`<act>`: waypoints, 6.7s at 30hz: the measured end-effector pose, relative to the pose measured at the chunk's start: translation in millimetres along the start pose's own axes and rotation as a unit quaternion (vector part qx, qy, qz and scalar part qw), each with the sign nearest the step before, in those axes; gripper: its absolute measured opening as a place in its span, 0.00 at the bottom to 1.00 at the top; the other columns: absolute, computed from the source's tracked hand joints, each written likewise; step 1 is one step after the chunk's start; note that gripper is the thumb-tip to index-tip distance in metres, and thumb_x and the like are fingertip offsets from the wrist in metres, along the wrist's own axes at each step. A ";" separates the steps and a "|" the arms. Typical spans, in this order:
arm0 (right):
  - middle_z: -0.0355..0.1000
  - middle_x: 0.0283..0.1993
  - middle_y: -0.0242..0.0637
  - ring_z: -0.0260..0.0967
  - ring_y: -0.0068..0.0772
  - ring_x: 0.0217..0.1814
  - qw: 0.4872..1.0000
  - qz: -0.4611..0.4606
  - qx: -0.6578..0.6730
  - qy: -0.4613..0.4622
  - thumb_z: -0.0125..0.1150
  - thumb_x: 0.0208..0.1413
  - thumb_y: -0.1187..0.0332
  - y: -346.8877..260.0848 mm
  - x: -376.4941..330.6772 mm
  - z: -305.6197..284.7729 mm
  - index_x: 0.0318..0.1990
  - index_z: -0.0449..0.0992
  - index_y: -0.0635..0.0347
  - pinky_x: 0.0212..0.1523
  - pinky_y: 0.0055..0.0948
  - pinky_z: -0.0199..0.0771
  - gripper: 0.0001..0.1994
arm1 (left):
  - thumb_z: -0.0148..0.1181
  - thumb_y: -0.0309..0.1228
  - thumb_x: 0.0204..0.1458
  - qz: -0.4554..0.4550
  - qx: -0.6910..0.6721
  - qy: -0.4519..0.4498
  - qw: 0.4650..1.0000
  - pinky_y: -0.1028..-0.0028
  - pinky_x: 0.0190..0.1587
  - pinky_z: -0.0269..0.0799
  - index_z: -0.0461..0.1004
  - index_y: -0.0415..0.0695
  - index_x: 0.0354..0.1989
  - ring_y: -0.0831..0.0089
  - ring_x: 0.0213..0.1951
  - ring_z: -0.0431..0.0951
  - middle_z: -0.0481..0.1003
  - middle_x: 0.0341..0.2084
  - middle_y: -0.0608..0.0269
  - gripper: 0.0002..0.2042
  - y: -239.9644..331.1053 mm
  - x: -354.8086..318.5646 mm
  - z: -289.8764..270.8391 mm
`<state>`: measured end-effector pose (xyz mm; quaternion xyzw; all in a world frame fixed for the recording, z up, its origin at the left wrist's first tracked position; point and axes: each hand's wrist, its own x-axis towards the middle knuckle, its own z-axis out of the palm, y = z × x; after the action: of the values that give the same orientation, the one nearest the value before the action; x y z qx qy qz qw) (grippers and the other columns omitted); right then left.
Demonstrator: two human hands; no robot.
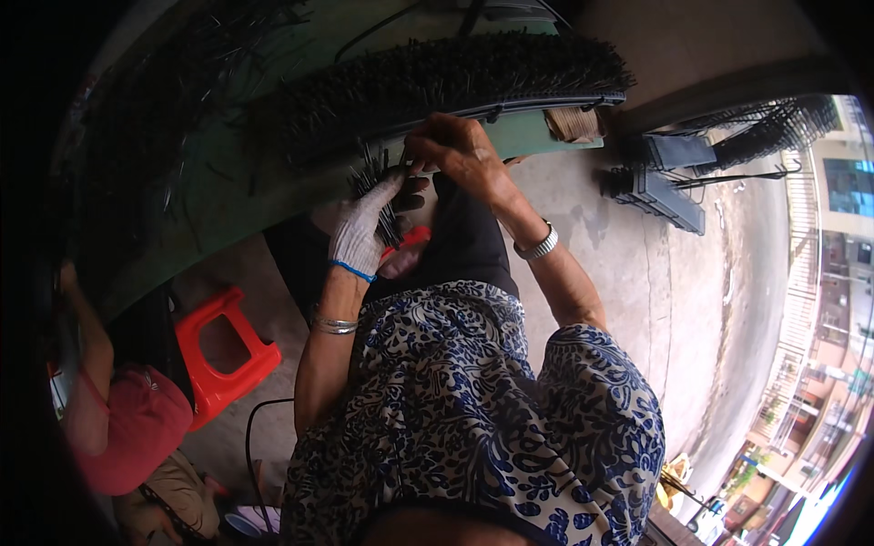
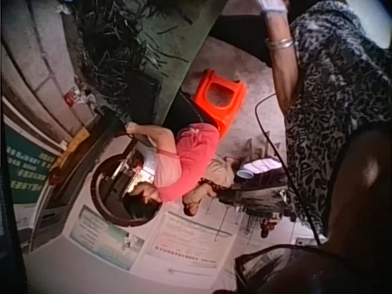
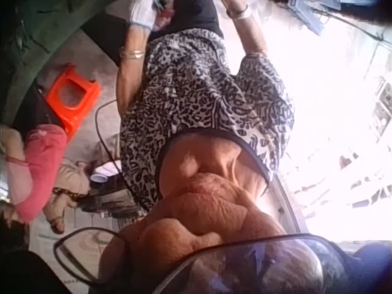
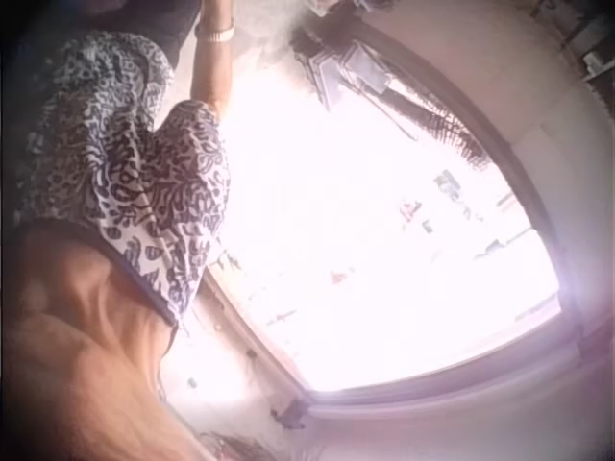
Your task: Inserting bundles of black plastic bristles into a long brush frame.
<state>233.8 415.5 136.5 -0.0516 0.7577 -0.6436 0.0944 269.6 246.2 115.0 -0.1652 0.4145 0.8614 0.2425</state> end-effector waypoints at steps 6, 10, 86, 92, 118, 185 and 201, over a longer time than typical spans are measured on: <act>0.77 0.31 0.36 0.76 0.24 0.31 0.941 -0.161 -0.207 0.212 0.56 0.58 0.74 -12.7 7.5 3.1 0.37 0.70 0.64 0.32 0.21 0.72 0.03 | 0.59 0.37 0.56 -0.050 -0.100 0.024 0.993 0.74 0.24 0.75 0.73 0.47 0.48 0.68 0.31 0.80 0.79 0.36 0.55 0.14 -6.8 11.3 -18.1; 0.76 0.30 0.35 0.76 0.24 0.30 0.869 -0.251 -0.318 0.285 0.57 0.57 0.76 3.6 28.2 -1.1 0.37 0.70 0.62 0.31 0.22 0.71 0.03 | 0.58 0.38 0.57 -0.054 -0.096 -0.008 0.994 0.68 0.29 0.78 0.73 0.48 0.48 0.67 0.32 0.80 0.78 0.36 0.55 0.13 -11.2 18.4 -19.0; 0.74 0.28 0.37 0.71 0.26 0.26 0.862 -0.269 -0.285 0.321 0.57 0.54 0.79 20.8 41.7 21.4 0.36 0.73 0.62 0.28 0.24 0.70 0.04 | 0.54 0.34 0.60 -0.097 -0.145 0.025 0.984 0.69 0.29 0.79 0.72 0.44 0.42 0.70 0.27 0.79 0.78 0.28 0.59 0.08 -15.4 13.3 -21.5; 0.70 0.28 0.37 0.68 0.33 0.25 0.829 -0.249 -0.380 0.327 0.62 0.51 0.75 15.9 51.4 22.6 0.34 0.75 0.56 0.26 0.29 0.68 0.03 | 0.53 0.35 0.60 -0.051 -0.136 -0.019 0.989 0.76 0.17 0.70 0.73 0.42 0.41 0.76 0.17 0.73 0.76 0.23 0.59 0.09 -14.1 11.0 -24.0; 0.77 0.32 0.38 0.73 0.26 0.36 0.984 -0.036 -0.168 -0.051 0.62 0.52 0.70 -0.8 1.8 4.9 0.36 0.78 0.66 0.38 0.27 0.72 0.08 | 0.58 0.31 0.56 -0.035 0.020 0.030 0.999 0.83 0.11 0.61 0.76 0.40 0.35 0.81 0.13 0.70 0.77 0.20 0.60 0.07 -7.3 -7.4 7.4; 0.75 0.28 0.38 0.72 0.24 0.28 0.994 -0.025 -0.085 -0.057 0.60 0.55 0.70 -1.5 -2.2 16.9 0.37 0.77 0.69 0.31 0.25 0.72 0.09 | 0.62 0.31 0.54 -0.060 -0.085 0.057 0.993 0.81 0.21 0.71 0.74 0.41 0.43 0.74 0.26 0.79 0.80 0.30 0.59 0.11 -9.1 -8.2 -3.3; 0.76 0.29 0.37 0.74 0.24 0.29 0.996 -0.021 -0.077 0.034 0.56 0.58 0.72 -1.1 -6.0 11.1 0.40 0.75 0.69 0.31 0.22 0.72 0.08 | 0.62 0.33 0.54 -0.030 -0.109 0.035 0.993 0.78 0.24 0.74 0.75 0.43 0.43 0.73 0.29 0.80 0.79 0.32 0.60 0.11 -15.0 4.3 -4.7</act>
<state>241.9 405.8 136.3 -0.0526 0.8066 -0.5866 0.0503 274.7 251.7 100.5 -0.2329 0.3208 0.8876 0.2344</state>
